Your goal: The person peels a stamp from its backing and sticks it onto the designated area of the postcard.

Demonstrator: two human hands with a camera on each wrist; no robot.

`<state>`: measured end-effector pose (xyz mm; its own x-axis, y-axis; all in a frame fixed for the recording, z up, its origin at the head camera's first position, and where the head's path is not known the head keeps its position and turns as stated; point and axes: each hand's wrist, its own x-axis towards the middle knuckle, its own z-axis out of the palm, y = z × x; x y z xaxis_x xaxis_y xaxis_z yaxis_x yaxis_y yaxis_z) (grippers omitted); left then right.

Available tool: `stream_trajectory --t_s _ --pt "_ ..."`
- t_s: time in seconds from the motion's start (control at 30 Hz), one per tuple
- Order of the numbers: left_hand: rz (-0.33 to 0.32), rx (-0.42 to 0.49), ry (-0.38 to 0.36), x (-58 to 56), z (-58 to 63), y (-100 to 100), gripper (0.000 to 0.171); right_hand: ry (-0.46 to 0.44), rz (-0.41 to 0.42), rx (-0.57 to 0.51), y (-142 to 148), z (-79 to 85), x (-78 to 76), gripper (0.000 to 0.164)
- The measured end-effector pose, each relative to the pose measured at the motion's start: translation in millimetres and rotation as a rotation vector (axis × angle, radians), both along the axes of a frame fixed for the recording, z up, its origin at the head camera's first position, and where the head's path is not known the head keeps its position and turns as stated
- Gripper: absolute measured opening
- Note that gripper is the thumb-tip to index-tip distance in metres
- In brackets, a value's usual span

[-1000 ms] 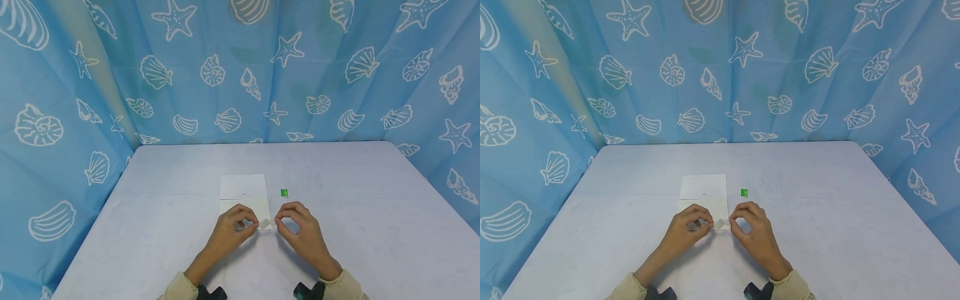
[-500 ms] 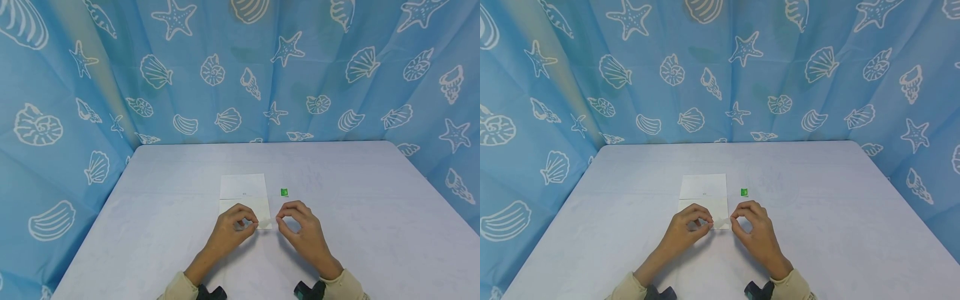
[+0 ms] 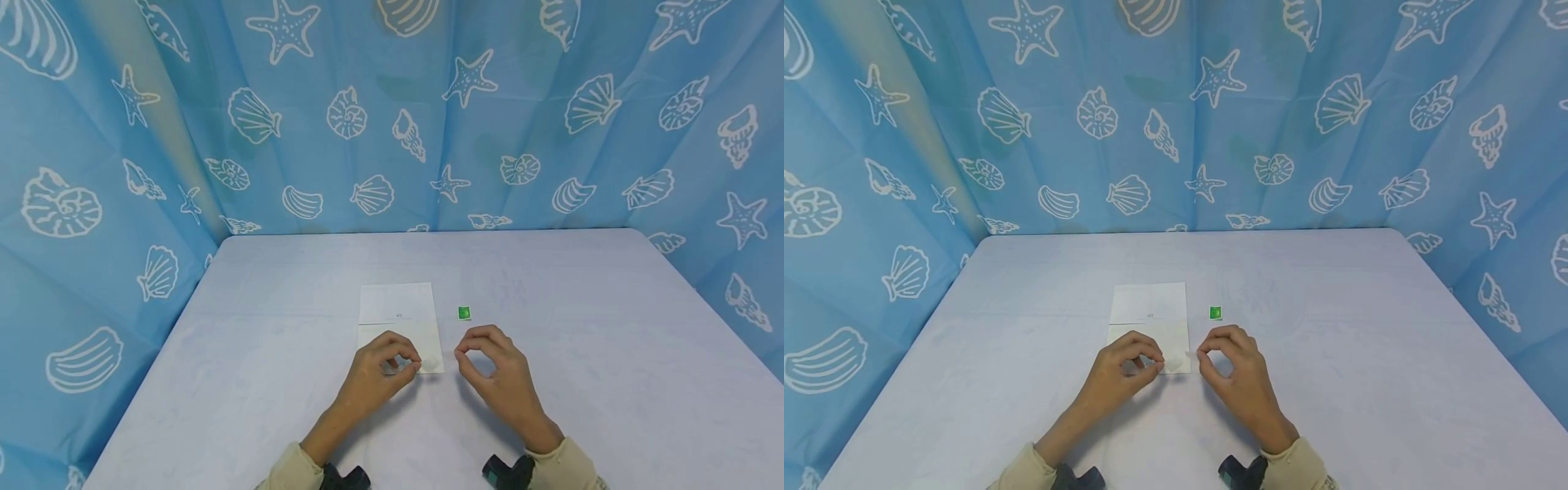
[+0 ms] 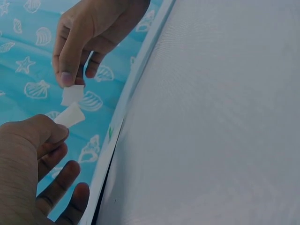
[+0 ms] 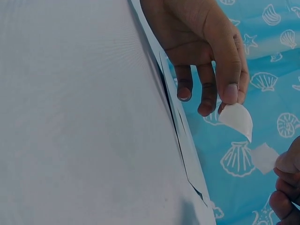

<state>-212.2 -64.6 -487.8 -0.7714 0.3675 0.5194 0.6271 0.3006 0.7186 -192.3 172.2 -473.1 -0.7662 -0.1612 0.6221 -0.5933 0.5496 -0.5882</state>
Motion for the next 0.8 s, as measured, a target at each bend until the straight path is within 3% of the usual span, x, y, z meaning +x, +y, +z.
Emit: stream_trajectory --t_s 0.37,0.7,0.8 --pt "0.004 -0.005 -0.028 1.7 2.6 -0.2 0.007 0.042 -0.04 0.046 9.7 -3.2 -5.6 0.014" --pt "-0.002 -0.012 -0.042 1.4 2.2 -1.2 0.009 0.147 -0.048 0.064 13.4 -7.5 -11.7 0.026" --pt "0.003 -0.013 -0.055 1.4 2.5 -0.5 0.008 0.136 -0.054 0.071 15.9 -7.1 -12.3 0.026"
